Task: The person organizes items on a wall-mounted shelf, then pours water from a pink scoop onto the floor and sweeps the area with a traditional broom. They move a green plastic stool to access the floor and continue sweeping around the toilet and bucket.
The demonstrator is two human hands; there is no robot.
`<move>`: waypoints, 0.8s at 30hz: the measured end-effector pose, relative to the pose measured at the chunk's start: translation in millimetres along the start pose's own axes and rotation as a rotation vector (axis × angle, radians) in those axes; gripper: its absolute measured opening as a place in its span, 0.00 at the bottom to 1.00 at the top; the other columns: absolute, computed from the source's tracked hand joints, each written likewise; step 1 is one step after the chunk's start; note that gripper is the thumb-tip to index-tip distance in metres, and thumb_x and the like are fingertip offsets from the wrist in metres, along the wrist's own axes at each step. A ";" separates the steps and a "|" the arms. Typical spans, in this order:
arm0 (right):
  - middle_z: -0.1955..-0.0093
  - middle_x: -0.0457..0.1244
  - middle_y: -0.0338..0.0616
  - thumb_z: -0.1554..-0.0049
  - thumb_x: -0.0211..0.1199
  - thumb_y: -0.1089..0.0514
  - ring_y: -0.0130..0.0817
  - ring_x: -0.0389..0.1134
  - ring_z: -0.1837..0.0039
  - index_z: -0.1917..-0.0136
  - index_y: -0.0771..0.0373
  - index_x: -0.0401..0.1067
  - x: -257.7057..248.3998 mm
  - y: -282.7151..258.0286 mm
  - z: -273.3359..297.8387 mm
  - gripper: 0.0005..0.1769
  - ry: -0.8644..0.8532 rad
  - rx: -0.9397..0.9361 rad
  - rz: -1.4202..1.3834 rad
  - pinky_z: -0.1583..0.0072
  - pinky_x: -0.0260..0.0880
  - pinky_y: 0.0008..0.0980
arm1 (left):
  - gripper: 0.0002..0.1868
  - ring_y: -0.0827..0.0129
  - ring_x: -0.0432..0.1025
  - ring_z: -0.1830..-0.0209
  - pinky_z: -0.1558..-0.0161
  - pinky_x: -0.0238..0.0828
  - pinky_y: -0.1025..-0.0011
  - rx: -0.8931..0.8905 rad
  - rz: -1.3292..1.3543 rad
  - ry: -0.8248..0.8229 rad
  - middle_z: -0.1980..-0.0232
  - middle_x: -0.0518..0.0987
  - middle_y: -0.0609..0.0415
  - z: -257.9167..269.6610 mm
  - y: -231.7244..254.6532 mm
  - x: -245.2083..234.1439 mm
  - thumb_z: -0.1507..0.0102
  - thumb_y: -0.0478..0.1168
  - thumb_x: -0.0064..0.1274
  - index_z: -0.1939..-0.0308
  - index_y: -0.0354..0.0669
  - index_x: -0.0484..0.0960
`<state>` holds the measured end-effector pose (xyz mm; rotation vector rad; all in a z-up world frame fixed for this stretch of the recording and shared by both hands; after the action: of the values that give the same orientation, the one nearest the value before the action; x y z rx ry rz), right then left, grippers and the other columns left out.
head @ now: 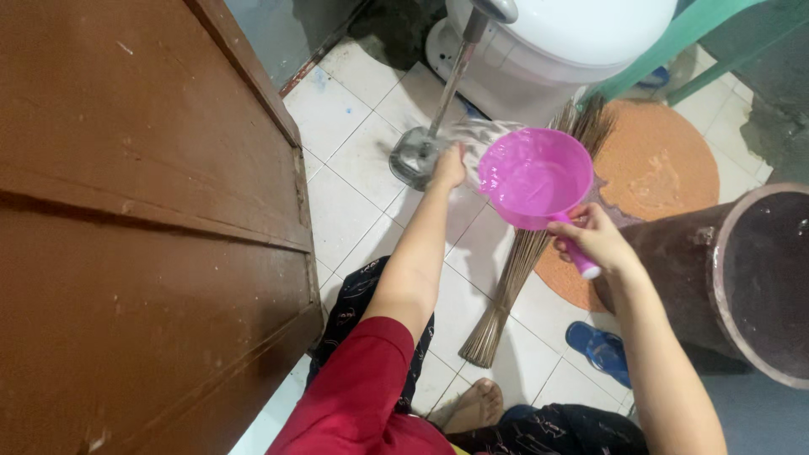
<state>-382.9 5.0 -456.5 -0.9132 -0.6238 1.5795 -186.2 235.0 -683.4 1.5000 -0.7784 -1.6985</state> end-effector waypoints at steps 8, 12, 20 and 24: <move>0.55 0.66 0.51 0.43 0.68 0.60 0.36 0.69 0.60 0.42 0.66 0.55 52.9 -55.4 -8.7 0.25 0.114 -0.329 0.489 0.60 0.71 0.38 | 0.20 0.46 0.80 0.52 0.51 0.76 0.56 -0.350 -0.026 0.033 0.53 0.83 0.34 24.4 -7.9 -57.2 0.29 0.48 0.42 0.57 0.37 0.84; 0.53 0.67 0.62 0.43 0.68 0.60 0.52 0.71 0.53 0.41 0.67 0.56 57.4 -77.5 10.5 0.26 0.228 -0.433 0.653 0.53 0.71 0.46 | 0.15 0.44 0.78 0.52 0.50 0.75 0.57 -0.286 -0.128 0.051 0.53 0.81 0.32 5.0 -46.8 -24.9 0.34 0.44 0.50 0.56 0.35 0.83; 0.46 0.66 0.59 0.43 0.65 0.64 0.60 0.70 0.47 0.43 0.66 0.61 68.2 -115.7 71.3 0.18 0.349 -0.743 0.879 0.50 0.70 0.51 | 0.12 0.47 0.78 0.51 0.48 0.74 0.60 -0.029 -0.144 0.003 0.55 0.83 0.36 -21.2 -36.7 39.3 0.45 0.38 0.56 0.59 0.39 0.86; 0.45 0.65 0.57 0.39 0.64 0.65 0.53 0.71 0.49 0.40 0.65 0.65 36.1 -117.5 91.9 0.16 0.484 -0.759 0.892 0.51 0.72 0.47 | 0.11 0.48 0.78 0.53 0.49 0.74 0.59 0.093 -0.182 -0.149 0.58 0.84 0.40 -9.0 -8.8 52.5 0.46 0.42 0.62 0.64 0.41 0.87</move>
<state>-394.6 72.6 -319.2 -2.3004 -0.4781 1.7654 -181.3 196.4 -720.7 1.5596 -0.8293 -1.9513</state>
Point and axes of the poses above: each hand's wrist, its own z-axis away from the middle knuckle, its own x-axis out of the palm, y = z × x, the point moved 9 cm from there along -z, towards the middle knuckle
